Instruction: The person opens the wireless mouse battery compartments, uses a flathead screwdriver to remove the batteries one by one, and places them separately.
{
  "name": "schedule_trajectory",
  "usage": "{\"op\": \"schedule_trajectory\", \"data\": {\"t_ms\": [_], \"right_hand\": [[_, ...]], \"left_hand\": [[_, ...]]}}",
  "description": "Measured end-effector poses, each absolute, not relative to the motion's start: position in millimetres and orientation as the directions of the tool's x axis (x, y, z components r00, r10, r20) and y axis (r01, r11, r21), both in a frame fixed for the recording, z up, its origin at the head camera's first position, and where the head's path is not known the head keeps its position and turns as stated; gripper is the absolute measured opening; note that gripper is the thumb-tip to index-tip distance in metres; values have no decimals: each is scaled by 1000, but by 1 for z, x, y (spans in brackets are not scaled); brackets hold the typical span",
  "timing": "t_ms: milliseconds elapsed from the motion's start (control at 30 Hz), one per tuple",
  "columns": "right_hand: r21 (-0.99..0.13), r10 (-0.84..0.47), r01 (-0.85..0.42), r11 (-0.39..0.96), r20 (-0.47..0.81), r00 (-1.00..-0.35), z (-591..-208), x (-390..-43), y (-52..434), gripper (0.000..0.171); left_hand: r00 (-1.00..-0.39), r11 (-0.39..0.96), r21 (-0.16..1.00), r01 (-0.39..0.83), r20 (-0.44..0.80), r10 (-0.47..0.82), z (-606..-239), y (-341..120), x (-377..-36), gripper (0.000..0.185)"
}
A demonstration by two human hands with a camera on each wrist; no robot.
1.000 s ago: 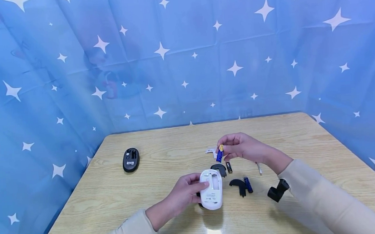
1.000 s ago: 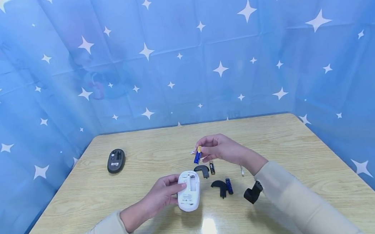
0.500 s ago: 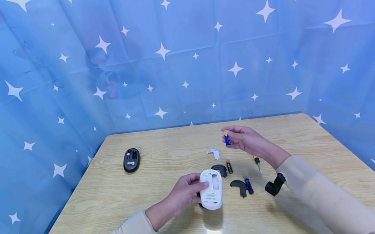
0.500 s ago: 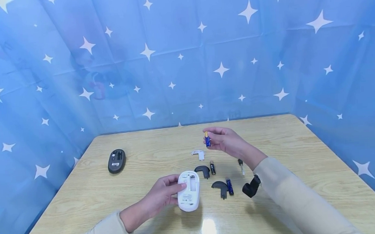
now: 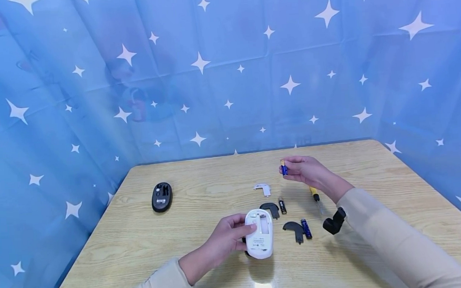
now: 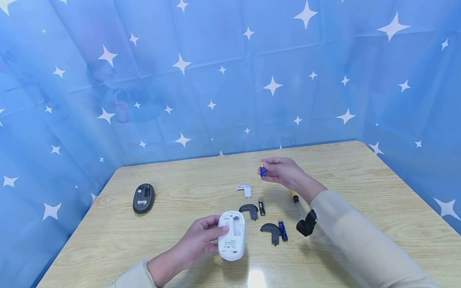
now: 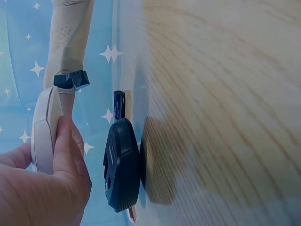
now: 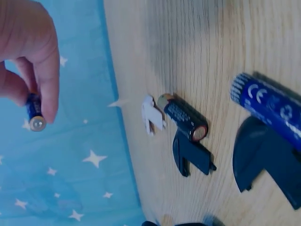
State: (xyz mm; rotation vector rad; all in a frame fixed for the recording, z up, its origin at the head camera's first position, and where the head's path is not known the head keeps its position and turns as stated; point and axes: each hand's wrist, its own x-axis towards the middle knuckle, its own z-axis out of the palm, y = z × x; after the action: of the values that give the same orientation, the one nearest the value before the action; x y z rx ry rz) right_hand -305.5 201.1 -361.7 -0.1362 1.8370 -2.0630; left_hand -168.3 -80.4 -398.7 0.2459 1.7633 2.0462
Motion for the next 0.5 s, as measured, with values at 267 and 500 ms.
{"op": "schedule_trajectory", "data": {"t_ms": [267,500], "right_hand": [[-971,-314,240,3,-229,-922,-371,-319,201,50],[-966,-248,233,116,-255,-935,-380,-327,196,48]], "left_hand": [[-893,-100,972,-213,-152,423,-398,-81,-168,35],[-891,-106,970,-218,-154,427,-398,-81,-169,35]]}}
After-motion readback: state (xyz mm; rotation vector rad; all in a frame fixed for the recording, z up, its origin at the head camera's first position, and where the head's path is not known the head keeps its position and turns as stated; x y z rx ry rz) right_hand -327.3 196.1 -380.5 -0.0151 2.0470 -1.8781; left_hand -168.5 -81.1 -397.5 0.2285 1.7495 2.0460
